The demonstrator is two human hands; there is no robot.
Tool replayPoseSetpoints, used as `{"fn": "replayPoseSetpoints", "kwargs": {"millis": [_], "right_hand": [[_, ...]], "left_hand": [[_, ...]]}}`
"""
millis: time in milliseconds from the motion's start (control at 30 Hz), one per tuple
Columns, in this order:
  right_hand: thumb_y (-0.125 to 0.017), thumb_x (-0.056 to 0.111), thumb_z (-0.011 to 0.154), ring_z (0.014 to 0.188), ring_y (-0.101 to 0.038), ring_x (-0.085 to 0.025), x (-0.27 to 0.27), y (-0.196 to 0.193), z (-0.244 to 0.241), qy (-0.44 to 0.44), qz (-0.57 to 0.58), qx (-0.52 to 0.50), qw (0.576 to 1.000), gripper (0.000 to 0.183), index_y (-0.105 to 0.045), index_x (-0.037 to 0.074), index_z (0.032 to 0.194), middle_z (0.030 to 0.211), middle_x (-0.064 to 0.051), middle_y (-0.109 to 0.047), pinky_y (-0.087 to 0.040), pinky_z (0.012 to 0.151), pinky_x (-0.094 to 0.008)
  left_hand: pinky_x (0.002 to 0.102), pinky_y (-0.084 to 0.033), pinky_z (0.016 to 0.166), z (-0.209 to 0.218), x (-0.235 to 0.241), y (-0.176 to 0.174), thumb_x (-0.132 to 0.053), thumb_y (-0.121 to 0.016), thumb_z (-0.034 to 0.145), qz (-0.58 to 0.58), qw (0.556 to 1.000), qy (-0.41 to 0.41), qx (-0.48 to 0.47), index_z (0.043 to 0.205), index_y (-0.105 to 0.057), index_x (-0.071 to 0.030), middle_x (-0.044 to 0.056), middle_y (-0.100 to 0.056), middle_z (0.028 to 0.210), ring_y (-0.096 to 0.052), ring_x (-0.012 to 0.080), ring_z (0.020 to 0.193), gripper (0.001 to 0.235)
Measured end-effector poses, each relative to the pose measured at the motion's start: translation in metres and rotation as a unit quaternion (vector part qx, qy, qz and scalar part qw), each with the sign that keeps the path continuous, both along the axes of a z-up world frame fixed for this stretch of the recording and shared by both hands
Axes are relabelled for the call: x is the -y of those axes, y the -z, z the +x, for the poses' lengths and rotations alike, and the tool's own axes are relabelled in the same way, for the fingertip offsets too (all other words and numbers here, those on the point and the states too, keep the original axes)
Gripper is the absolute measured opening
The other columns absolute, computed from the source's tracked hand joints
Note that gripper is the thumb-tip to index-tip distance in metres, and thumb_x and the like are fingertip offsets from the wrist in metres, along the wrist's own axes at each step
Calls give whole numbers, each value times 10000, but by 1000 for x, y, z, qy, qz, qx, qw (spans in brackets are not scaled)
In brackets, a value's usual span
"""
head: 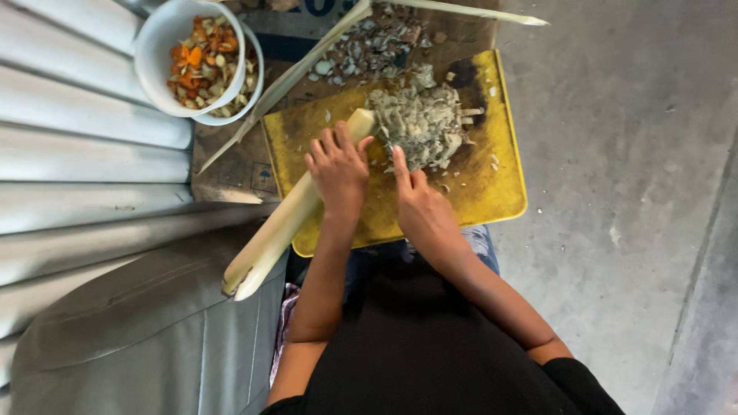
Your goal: The person uses a knife to scrape the outer surface of a plant stalk and then cuts it into smaller pieces on a yellow cutting board.
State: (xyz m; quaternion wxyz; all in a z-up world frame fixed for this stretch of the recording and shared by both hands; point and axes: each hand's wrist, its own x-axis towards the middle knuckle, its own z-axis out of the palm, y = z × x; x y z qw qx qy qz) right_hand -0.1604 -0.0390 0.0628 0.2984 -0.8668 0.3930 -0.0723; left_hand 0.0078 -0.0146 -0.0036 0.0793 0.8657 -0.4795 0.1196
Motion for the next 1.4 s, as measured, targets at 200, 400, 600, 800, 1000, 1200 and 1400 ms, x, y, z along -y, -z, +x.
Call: {"fn": "replayPoseSetpoints", "kwargs": {"millis": [200,400,600,800,1000,1200,1400], "right_hand": [[-533,-23,862,743,-680,-459,-7,12,-3,-7,28,-54,998,835,-187,38,1619,1034,-259,-602,-562,642,-538],[-532,-44,869,746,-692,-457,8,37,25,-5,-16,-5,1000,829,-187,-22,1622,1037,-286,-613,-587,639,-513],[-527,-25,877,789,-681,-510,39,38,46,4,-12,-27,1000,824,-201,22,1632,1097,-318,-623,-574,703,-545],[-536,41,963,743,-671,-490,16,13,8,11,44,-12,999,720,-239,70,1618,1081,-280,-630,-534,688,-578],[-541,-38,843,754,-684,-450,-4,17,17,4,-35,5,999,843,-222,16,1622,1003,-259,-602,-571,646,-526],[-541,-46,861,717,-682,-470,28,32,44,-13,-8,-16,1000,842,-164,-37,1613,1038,-297,-602,-583,620,-516],[-538,-44,829,783,-677,-494,28,25,36,0,-24,13,1000,854,-206,0,1614,1031,-288,-622,-565,706,-556]], "left_hand": [[480,-480,869,6,1,3,-526,-477,1060,2,1000,3,9,1247,-584,-87,125,-622,1128,-597,321,1025,489],[471,-504,832,11,0,4,-499,-483,1070,12,1000,17,22,1234,-603,-70,114,-630,1062,-607,317,998,474],[467,-510,811,11,3,-1,-521,-475,1067,2,999,14,43,1207,-605,-70,118,-632,1041,-617,318,971,489],[474,-499,801,7,3,-2,-494,-480,1050,1,1000,3,20,1225,-627,-79,121,-627,1071,-604,323,994,473],[466,-500,813,6,4,1,-493,-485,1052,-16,999,6,44,1244,-610,-71,116,-626,1089,-602,320,1018,481],[463,-509,804,11,4,1,-481,-493,1068,-10,999,14,31,1213,-627,-62,122,-626,1024,-617,324,1003,463],[478,-517,782,8,5,-3,-467,-495,1034,-15,999,5,37,1174,-631,-84,116,-625,1003,-624,327,954,430]]}}
